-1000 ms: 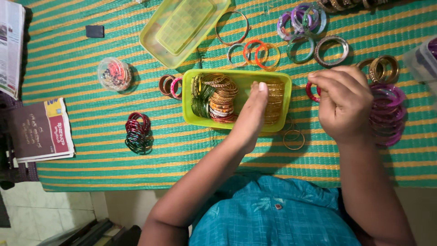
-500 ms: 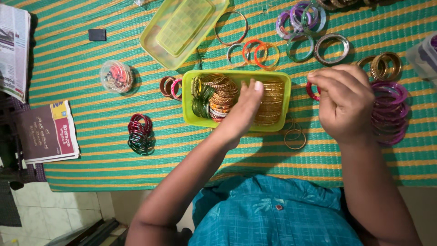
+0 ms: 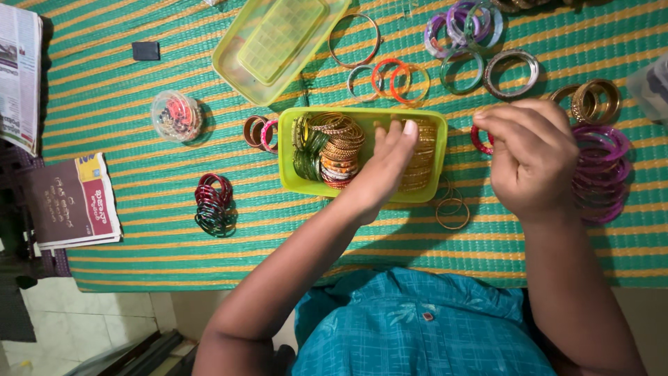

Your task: The person sits on a mat and organizes colorful bangles by picking them up from a green plastic container and the mat, sorting them into stacks, and placing them back into the container or on the mat.

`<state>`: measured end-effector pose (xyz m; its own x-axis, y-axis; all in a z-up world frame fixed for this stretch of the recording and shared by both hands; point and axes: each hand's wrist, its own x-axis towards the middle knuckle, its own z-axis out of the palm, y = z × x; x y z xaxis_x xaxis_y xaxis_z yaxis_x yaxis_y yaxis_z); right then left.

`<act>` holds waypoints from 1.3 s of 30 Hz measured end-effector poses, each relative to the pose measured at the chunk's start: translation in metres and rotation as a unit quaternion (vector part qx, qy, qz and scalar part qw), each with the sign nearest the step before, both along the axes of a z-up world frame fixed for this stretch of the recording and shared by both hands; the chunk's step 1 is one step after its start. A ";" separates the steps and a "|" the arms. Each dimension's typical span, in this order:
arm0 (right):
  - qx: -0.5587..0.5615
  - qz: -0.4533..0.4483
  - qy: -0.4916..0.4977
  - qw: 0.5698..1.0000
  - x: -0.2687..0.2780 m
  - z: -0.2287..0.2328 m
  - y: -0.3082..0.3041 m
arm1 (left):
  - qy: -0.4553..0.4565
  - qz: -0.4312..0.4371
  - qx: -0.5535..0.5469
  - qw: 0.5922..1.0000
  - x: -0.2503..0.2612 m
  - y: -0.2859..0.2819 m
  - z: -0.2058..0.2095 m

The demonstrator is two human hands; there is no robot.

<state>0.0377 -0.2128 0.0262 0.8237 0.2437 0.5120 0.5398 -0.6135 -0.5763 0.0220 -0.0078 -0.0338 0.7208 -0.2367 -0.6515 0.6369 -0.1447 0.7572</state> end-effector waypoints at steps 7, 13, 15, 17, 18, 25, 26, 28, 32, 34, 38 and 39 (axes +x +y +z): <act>-0.003 0.000 0.005 1.000 0.000 0.001 0.000 | -0.006 0.007 0.006 1.000 0.001 -0.003 0.000; -0.008 0.004 -0.001 1.000 0.001 0.001 0.000 | -0.025 0.022 0.004 0.999 -0.007 0.002 -0.001; -0.007 0.003 0.003 1.000 0.001 0.001 0.000 | -0.052 -0.001 0.028 0.998 -0.010 0.003 -0.001; -0.006 0.001 0.004 1.000 0.001 0.001 0.000 | -0.068 -0.023 0.049 0.996 -0.009 0.005 -0.001; -0.004 0.002 0.005 1.000 0.001 0.001 0.000 | -0.069 -0.030 0.058 0.995 -0.010 0.007 -0.001; -0.010 0.000 0.008 1.000 0.000 0.000 0.001 | -0.087 -0.030 0.051 0.994 -0.011 0.007 -0.006; -0.010 0.001 0.010 1.000 0.000 -0.001 0.001 | -0.083 -0.028 0.050 0.995 -0.011 0.007 -0.004; -0.010 0.003 0.013 1.000 0.000 -0.003 0.000 | -0.078 -0.024 0.048 0.996 -0.010 0.008 0.001; -0.010 -0.003 0.031 0.999 -0.002 -0.009 -0.003 | -0.162 0.030 0.027 0.986 -0.025 0.023 0.033; -0.017 -0.005 0.036 0.999 -0.003 -0.012 -0.004 | -0.191 0.106 -0.019 0.976 -0.036 0.043 0.052; -0.023 0.003 0.007 1.000 -0.003 -0.013 0.000 | -0.397 0.189 0.205 0.875 -0.042 0.090 0.073; -0.022 0.004 0.003 1.000 -0.005 -0.012 0.003 | -0.405 0.201 0.238 0.860 -0.042 0.100 0.074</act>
<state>0.0328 -0.2098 0.0144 0.8250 0.2719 0.4954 0.5408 -0.6346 -0.5522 -0.0198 0.0920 0.0405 0.9447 0.2921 0.1488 -0.0006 -0.4524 0.8918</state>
